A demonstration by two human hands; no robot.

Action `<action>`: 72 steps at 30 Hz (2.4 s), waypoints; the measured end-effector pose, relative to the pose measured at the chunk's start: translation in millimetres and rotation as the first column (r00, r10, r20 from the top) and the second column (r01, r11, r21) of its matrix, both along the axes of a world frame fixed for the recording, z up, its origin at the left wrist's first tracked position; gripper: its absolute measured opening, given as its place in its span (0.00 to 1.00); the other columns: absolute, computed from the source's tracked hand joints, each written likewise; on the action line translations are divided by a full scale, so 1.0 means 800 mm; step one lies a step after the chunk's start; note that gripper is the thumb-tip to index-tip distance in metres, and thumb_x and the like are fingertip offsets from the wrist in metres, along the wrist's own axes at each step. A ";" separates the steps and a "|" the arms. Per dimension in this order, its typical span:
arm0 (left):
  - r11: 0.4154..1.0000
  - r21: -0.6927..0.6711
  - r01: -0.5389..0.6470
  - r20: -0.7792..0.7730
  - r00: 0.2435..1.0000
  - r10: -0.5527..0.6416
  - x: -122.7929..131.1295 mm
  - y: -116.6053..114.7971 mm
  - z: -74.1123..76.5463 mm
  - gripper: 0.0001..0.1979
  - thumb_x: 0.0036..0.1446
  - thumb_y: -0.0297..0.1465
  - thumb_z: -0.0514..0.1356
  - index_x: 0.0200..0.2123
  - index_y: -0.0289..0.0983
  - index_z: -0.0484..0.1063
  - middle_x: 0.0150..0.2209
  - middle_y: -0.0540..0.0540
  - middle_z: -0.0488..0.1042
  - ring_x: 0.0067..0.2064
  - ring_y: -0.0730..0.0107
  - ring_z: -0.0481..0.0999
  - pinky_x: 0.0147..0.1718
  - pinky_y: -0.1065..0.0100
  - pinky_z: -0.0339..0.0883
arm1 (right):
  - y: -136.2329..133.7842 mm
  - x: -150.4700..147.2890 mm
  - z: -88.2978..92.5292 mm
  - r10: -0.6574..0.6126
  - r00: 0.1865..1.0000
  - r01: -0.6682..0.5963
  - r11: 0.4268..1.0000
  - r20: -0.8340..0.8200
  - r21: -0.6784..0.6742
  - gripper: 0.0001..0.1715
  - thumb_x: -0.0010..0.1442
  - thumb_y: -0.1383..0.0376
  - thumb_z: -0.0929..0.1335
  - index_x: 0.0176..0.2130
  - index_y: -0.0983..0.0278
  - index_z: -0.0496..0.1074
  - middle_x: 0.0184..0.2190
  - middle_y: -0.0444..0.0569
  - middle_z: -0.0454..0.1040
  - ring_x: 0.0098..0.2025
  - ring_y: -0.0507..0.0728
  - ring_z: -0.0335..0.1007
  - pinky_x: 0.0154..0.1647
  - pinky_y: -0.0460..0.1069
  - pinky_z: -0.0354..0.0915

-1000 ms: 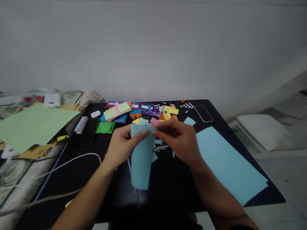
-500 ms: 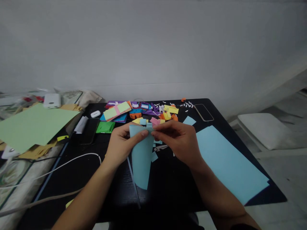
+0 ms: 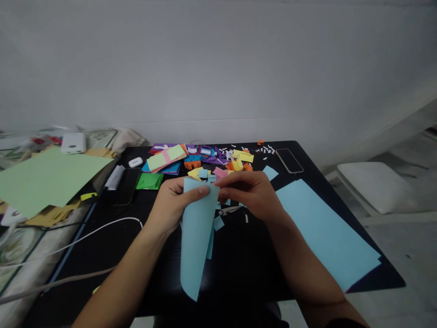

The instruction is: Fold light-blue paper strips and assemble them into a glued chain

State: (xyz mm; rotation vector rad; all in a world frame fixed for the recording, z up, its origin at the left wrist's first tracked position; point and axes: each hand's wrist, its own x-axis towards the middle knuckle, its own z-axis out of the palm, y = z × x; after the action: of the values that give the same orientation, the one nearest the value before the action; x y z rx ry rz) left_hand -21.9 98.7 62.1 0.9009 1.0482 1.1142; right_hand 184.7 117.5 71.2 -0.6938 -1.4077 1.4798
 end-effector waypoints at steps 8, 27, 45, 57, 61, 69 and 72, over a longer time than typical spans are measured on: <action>1.000 -0.015 0.021 0.015 1.000 -0.021 0.002 0.000 0.001 0.14 0.43 0.38 0.80 0.27 0.35 0.83 0.21 0.48 0.81 0.19 0.69 0.78 0.17 0.72 0.72 | 0.005 0.001 -0.007 0.011 1.000 -0.012 1.000 -0.027 -0.003 0.08 0.54 0.65 0.82 0.37 0.57 0.87 0.29 0.43 0.84 0.30 0.53 0.82 0.36 0.49 0.81; 0.998 0.050 -0.026 -0.107 0.994 0.032 0.001 0.006 -0.012 0.15 0.46 0.40 0.78 0.30 0.36 0.84 0.26 0.46 0.83 0.22 0.68 0.78 0.21 0.70 0.71 | 0.000 0.007 0.001 -0.031 0.995 0.031 0.999 0.091 0.009 0.14 0.56 0.64 0.81 0.43 0.60 0.83 0.35 0.45 0.84 0.35 0.52 0.82 0.40 0.48 0.79; 0.957 0.258 -0.132 -0.135 0.976 0.171 -0.012 0.021 -0.012 0.12 0.52 0.39 0.75 0.29 0.36 0.84 0.27 0.48 0.81 0.28 0.71 0.75 0.30 0.71 0.69 | 0.006 0.002 -0.006 -0.133 0.956 0.116 0.990 0.260 0.082 0.12 0.63 0.57 0.75 0.33 0.63 0.79 0.24 0.44 0.79 0.26 0.52 0.77 0.30 0.48 0.74; 0.914 0.374 -0.159 -0.194 0.950 0.245 -0.015 0.021 -0.013 0.12 0.55 0.39 0.73 0.28 0.36 0.82 0.23 0.50 0.76 0.26 0.72 0.71 0.27 0.70 0.65 | 0.006 0.002 -0.006 -0.146 0.951 0.123 0.987 0.273 0.102 0.12 0.64 0.57 0.75 0.33 0.62 0.79 0.24 0.44 0.79 0.27 0.52 0.78 0.31 0.49 0.75; 0.933 0.329 -0.146 -0.139 0.970 0.201 -0.010 0.020 -0.016 0.14 0.57 0.41 0.72 0.29 0.37 0.80 0.23 0.52 0.74 0.25 0.74 0.69 0.26 0.72 0.63 | 0.007 0.000 -0.004 -0.167 0.956 0.145 0.984 0.240 0.108 0.11 0.63 0.57 0.75 0.33 0.62 0.79 0.24 0.44 0.78 0.26 0.52 0.77 0.31 0.49 0.75; 0.950 0.290 -0.118 -0.168 0.971 0.172 -0.003 0.020 -0.012 0.14 0.55 0.40 0.73 0.28 0.36 0.81 0.24 0.50 0.76 0.25 0.74 0.70 0.27 0.72 0.64 | 0.006 0.004 0.000 -0.231 0.954 0.218 0.972 0.190 0.087 0.16 0.60 0.53 0.78 0.33 0.62 0.79 0.23 0.43 0.77 0.25 0.53 0.75 0.28 0.50 0.75; 0.944 0.299 -0.136 -0.213 0.955 0.205 -0.004 0.020 -0.010 0.13 0.53 0.40 0.73 0.27 0.36 0.81 0.23 0.50 0.77 0.26 0.74 0.70 0.26 0.72 0.64 | 0.009 0.008 0.001 -0.178 0.959 0.168 0.984 0.221 0.065 0.17 0.60 0.52 0.77 0.33 0.62 0.78 0.24 0.44 0.77 0.26 0.53 0.76 0.30 0.50 0.74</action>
State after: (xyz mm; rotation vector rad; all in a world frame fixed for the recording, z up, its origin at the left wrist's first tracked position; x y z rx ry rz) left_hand -24.9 115.0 54.4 1.2136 1.2038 1.3483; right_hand 191.0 124.3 72.3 -0.9561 -1.5042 1.2584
